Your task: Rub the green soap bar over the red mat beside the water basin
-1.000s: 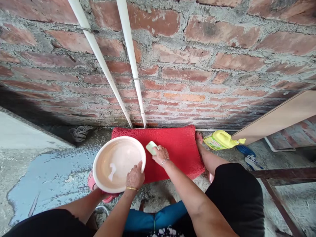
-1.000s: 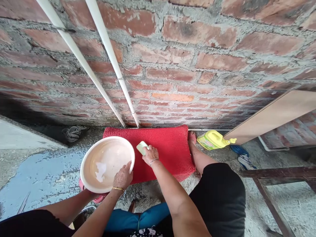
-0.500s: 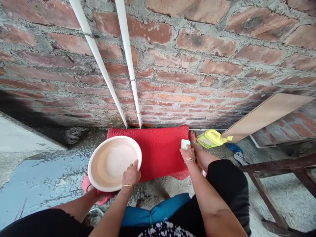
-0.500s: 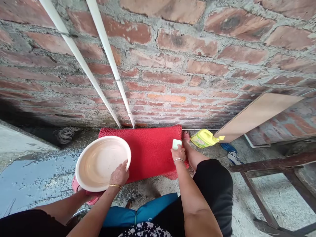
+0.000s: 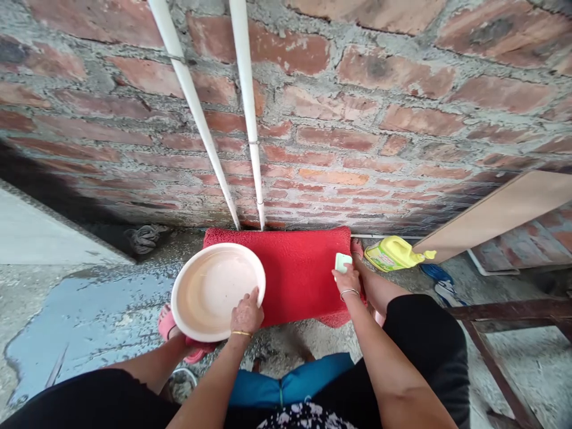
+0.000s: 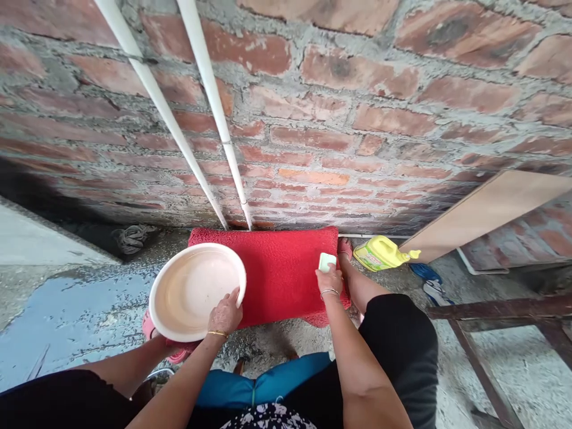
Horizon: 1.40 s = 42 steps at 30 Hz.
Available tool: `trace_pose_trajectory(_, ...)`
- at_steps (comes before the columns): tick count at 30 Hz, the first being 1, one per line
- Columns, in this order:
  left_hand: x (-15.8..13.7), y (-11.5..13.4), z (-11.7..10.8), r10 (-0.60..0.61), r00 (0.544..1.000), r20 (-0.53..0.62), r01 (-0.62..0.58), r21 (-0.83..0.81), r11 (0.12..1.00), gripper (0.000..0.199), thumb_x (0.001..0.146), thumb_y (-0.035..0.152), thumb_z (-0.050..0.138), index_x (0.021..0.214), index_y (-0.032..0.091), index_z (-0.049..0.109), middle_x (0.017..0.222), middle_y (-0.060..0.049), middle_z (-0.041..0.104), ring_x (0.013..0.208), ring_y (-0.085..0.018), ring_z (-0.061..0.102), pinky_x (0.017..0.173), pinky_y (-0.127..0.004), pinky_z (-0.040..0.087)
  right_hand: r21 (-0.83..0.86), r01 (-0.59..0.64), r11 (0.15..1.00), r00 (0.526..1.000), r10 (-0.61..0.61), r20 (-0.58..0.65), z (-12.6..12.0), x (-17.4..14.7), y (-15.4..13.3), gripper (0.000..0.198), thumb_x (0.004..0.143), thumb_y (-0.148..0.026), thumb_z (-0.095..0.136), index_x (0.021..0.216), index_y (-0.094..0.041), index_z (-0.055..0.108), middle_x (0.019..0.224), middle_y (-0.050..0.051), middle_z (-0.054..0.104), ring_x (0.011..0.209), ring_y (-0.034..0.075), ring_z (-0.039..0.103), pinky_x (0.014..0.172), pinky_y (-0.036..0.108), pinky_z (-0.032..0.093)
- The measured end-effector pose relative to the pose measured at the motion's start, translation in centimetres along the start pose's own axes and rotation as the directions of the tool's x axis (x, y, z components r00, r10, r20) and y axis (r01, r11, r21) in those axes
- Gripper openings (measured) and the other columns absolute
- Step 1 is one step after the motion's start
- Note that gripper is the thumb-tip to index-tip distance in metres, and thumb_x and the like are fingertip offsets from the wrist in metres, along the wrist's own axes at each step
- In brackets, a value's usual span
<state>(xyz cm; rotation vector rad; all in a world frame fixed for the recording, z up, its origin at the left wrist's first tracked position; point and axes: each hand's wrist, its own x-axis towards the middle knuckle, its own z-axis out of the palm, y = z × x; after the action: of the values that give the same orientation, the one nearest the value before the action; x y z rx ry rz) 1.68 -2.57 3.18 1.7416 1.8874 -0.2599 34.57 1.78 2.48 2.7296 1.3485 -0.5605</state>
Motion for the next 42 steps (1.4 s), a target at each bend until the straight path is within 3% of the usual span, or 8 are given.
trace_pose_trajectory(9,-0.2,-0.2,0.0,0.005,1.0,-0.006,-0.005,0.005,1.0,0.056,0.086,0.026,0.043,0.142,0.025,0.036,0.121,-0.012,0.057,0.104,-0.023,0.056,0.085,-0.037,0.043,0.101,0.459,0.883,0.881,-0.467,0.075,4.7,-4.6,-18.4,0.053,0.079,-0.05,0.06,0.127,-0.03,0.051,0.111,0.005,0.052,0.098,0.02,0.056,0.087,0.029,0.04)
trace_pose_trajectory(14,0.0,-0.4,0.4,0.008,1.0,0.0,-0.008,0.018,1.0,0.058,0.085,0.025,0.044,0.142,0.025,0.035,0.12,-0.011,0.056,0.105,-0.023,0.055,0.085,-0.037,0.042,0.052,0.603,0.796,0.787,-0.604,0.128,5.3,-4.0,-23.5,0.049,0.082,-0.046,0.055,0.128,-0.031,0.05,0.118,0.006,0.051,0.102,0.023,0.054,0.088,0.034,0.038)
trace_pose_trajectory(19,0.3,-0.6,1.0,0.011,1.0,-0.015,-0.01,0.022,1.0,0.057,0.085,0.024,0.043,0.142,0.025,0.036,0.119,-0.011,0.056,0.104,-0.023,0.055,0.084,-0.037,0.042,-0.02,0.535,0.845,0.837,-0.527,0.148,3.9,-0.4,-20.0,0.052,0.078,-0.047,0.059,0.127,-0.031,0.052,0.118,0.007,0.051,0.103,0.024,0.054,0.089,0.035,0.038)
trace_pose_trajectory(23,0.2,-0.4,0.8,0.008,1.0,-0.019,-0.008,0.013,1.0,0.058,0.085,0.024,0.043,0.142,0.025,0.036,0.117,-0.011,0.057,0.102,-0.023,0.056,0.083,-0.037,0.043,0.046,0.179,0.983,0.98,-0.182,0.084,1.4,3.1,-11.8,0.059,0.078,-0.049,0.059,0.132,-0.031,0.046,0.117,0.007,0.051,0.098,0.021,0.058,0.084,0.032,0.041)
trace_pose_trajectory(27,0.0,-0.1,0.3,0.008,1.0,-0.019,-0.008,-0.008,1.0,0.056,0.085,0.024,0.042,0.141,0.024,0.038,0.115,-0.011,0.058,0.102,-0.024,0.057,0.082,-0.038,0.043,0.051,-0.133,0.99,0.991,0.132,0.018,-0.5,3.9,-5.4,0.061,0.079,-0.052,0.057,0.132,-0.025,0.044,0.119,0.012,0.049,0.099,0.024,0.059,0.083,0.034,0.042)
trace_pose_trajectory(32,0.0,-0.3,0.3,0.002,1.0,-0.018,-0.002,-0.024,1.0,0.056,0.085,0.026,0.042,0.141,0.025,0.038,0.118,-0.012,0.057,0.104,-0.024,0.057,0.084,-0.039,0.042,0.083,0.202,0.976,0.977,-0.207,0.053,2.6,-2.1,-9.0,0.056,0.076,-0.048,0.062,0.127,-0.028,0.049,0.113,0.006,0.051,0.095,0.019,0.058,0.083,0.028,0.04)
trace_pose_trajectory(37,0.0,-0.6,0.0,0.021,1.0,0.02,-0.02,-0.049,0.999,0.058,0.084,0.03,0.044,0.141,0.025,0.036,0.124,-0.012,0.055,0.109,-0.025,0.054,0.087,-0.039,0.042,0.011,0.565,0.825,0.816,-0.56,0.14,6.4,-8.1,-15.0,0.045,0.075,-0.042,0.064,0.118,-0.031,0.056,0.11,0.004,0.053,0.097,0.021,0.056,0.084,0.03,0.038)
trace_pose_trajectory(42,-0.1,-0.5,-0.1,0.016,1.0,0.023,-0.015,-0.057,0.998,0.056,0.085,0.03,0.044,0.14,0.026,0.036,0.124,-0.012,0.054,0.11,-0.026,0.054,0.087,-0.04,0.041,-0.023,0.383,0.924,0.921,-0.38,0.09,4.2,-5.2,-8.8,0.051,0.074,-0.042,0.066,0.122,-0.029,0.055,0.109,0.006,0.054,0.096,0.022,0.057,0.083,0.031,0.039)
